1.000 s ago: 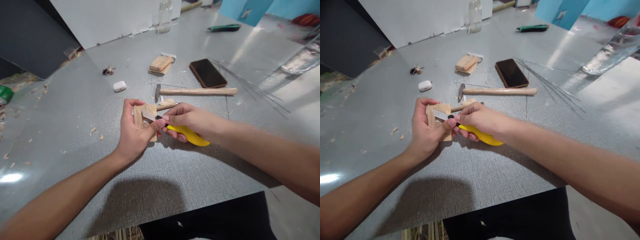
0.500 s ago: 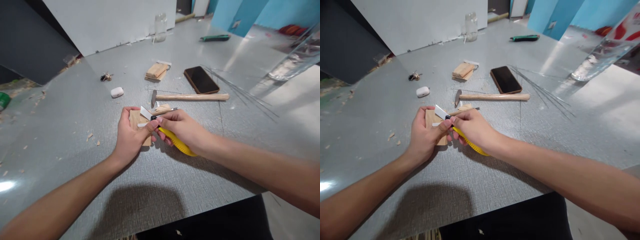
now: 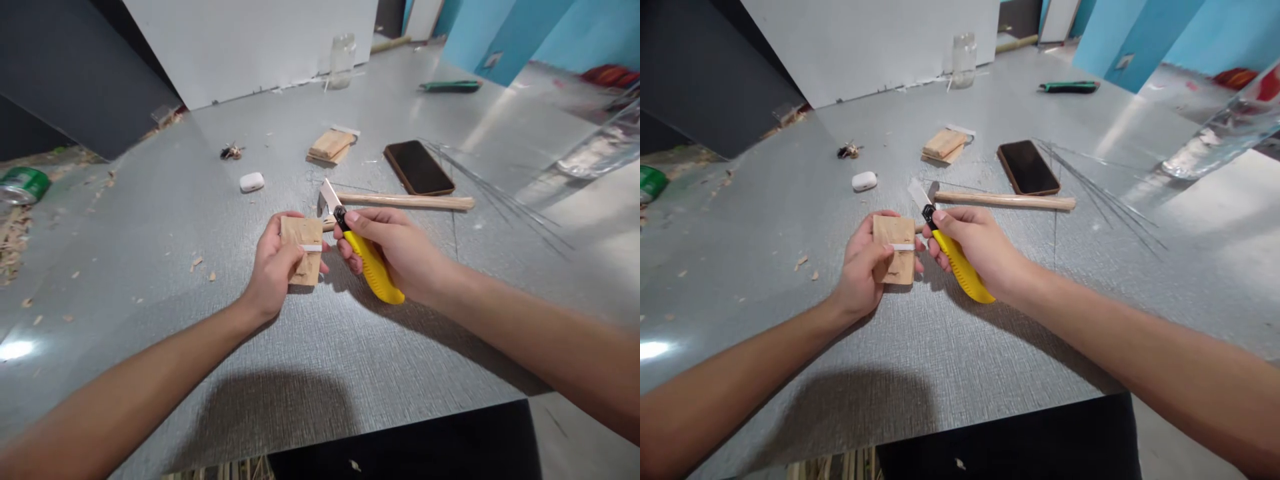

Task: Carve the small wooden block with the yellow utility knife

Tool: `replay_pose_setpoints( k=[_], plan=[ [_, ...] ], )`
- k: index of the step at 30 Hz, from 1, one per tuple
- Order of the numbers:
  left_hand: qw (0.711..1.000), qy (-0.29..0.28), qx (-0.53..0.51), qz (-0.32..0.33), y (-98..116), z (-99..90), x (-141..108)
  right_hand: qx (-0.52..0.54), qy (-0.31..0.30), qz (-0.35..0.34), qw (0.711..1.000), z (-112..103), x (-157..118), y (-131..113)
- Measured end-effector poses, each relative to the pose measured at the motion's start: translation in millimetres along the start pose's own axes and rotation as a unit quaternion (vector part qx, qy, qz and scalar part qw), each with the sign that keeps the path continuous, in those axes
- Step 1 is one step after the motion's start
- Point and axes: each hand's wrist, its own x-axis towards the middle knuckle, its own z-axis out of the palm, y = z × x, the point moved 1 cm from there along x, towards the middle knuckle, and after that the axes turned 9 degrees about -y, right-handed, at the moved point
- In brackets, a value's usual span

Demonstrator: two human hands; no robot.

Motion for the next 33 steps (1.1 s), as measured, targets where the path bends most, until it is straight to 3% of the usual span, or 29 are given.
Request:
replay_pose_setpoints(
  k=[22, 27, 33],
  plan=[
    [1.0, 0.004, 0.016, -0.009, -3.3, 0.6, 0.3, 0.009, 0.022, 0.02, 1.0, -3.0, 1.3, -1.4],
    [1.0, 0.003, 0.018, -0.018, -2.8, 1.3, 0.4, 0.0, 0.005, 0.008, 1.0, -5.0, 1.4, 0.2],
    [1.0, 0.018, 0.005, -0.012, -4.1, 1.1, 1.3, 0.011, 0.029, -0.009, 0.999, -5.0, 1.5, -0.7]
  ],
)
